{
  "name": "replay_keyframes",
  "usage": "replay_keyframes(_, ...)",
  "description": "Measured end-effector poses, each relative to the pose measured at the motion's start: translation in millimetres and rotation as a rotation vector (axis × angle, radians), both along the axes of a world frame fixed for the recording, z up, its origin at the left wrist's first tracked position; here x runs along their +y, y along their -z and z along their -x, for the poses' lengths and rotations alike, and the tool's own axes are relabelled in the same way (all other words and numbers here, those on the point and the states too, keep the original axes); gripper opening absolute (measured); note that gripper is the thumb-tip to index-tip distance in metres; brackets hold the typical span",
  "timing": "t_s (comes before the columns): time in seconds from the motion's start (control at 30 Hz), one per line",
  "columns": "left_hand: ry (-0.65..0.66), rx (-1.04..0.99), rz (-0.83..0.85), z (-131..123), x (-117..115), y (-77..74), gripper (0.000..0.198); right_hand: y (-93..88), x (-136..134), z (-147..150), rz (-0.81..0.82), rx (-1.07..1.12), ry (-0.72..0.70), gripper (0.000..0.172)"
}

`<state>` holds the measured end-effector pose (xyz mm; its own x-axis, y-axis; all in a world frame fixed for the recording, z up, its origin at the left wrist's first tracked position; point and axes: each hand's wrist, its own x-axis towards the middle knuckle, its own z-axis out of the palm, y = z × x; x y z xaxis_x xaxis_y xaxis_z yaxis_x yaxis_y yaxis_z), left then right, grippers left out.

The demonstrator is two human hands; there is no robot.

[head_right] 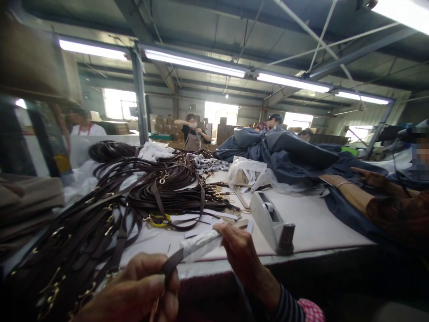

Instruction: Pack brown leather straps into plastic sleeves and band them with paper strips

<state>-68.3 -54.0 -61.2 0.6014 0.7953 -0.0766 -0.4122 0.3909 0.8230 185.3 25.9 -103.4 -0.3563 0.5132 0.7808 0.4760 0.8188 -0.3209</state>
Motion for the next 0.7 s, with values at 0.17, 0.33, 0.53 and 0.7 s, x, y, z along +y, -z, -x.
replay_keyframes(0.17, -0.528, 0.051, -0.298, -20, 29, -24.7, 0.031, 44.5, -25, 64, 0.719, 0.238, -0.285, 0.053)
replay_keyframes(0.33, -0.744, 0.438, -0.694, -33, 58, 29.1, 0.028, 45.2, -47, 83, 1.231, 0.401, -0.457, 0.06)
replay_keyframes(0.53, -0.292, 0.705, -1.323, -12, 45, 53.4, 0.04, 18.1, -47, 47, 1.349, 0.405, -0.525, 0.043)
replay_keyframes(0.7, -0.045, 0.893, -1.458, -3, 21, 26.7, 0.042, -10.0, -56, 29, 1.371, 0.358, -0.601, 0.027)
